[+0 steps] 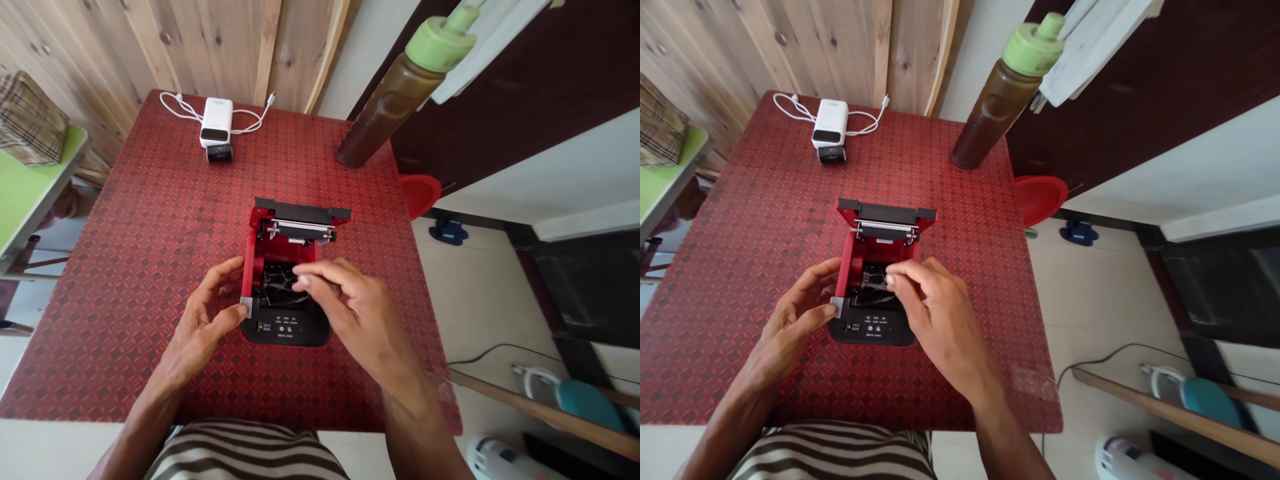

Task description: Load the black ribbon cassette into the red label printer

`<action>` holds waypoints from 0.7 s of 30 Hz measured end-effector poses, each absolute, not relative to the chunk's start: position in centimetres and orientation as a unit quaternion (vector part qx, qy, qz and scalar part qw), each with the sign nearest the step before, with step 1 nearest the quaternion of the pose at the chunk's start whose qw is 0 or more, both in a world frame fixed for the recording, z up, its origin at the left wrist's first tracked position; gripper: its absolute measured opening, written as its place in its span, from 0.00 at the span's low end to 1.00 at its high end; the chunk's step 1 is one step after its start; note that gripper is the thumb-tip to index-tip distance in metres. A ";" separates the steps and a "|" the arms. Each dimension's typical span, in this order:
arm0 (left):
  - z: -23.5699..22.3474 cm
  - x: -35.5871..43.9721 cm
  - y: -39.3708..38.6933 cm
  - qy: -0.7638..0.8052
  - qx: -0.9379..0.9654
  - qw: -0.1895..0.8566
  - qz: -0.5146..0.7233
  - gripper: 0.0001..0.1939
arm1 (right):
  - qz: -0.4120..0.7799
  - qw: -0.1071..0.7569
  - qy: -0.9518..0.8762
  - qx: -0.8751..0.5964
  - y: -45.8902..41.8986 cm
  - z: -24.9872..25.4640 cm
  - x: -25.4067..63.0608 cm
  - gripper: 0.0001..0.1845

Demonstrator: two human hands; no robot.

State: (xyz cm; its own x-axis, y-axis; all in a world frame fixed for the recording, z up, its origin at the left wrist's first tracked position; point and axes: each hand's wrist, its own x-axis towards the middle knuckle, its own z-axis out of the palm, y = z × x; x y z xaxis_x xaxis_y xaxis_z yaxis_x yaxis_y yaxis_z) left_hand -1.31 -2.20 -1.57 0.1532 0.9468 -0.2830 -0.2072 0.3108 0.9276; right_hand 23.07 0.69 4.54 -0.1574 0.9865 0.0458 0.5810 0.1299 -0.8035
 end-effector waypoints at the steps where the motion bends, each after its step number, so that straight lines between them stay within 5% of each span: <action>1: -1.5 -1.3 -2.2 0.478 0.387 0.653 0.442 0.31 | 0.307 0.274 -0.709 -0.573 1.1 4.6 22.9 0.11; 9: -1.4 -1.2 -2.2 0.480 0.387 0.650 0.445 0.32 | 0.174 -0.061 -0.811 -0.556 5.5 5.6 19.3 0.10; 16: -1.5 -1.4 -2.0 0.480 0.383 0.652 0.444 0.33 | 0.154 -0.133 -0.806 -0.556 6.2 5.5 17.9 0.13; 21: -1.6 -1.4 -1.9 0.478 0.380 0.656 0.444 0.32 | 0.136 -0.106 -0.809 -0.562 6.0 5.7 18.0 0.12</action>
State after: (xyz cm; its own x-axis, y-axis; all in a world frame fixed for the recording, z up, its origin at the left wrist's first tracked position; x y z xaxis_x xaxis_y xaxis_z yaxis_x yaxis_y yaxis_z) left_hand -1.41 -1.93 -1.59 0.1496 0.9454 -0.2895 -0.2182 0.3171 0.9229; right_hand 17.96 5.98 5.69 -0.3465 0.8801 -0.3247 0.9379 0.3320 -0.1009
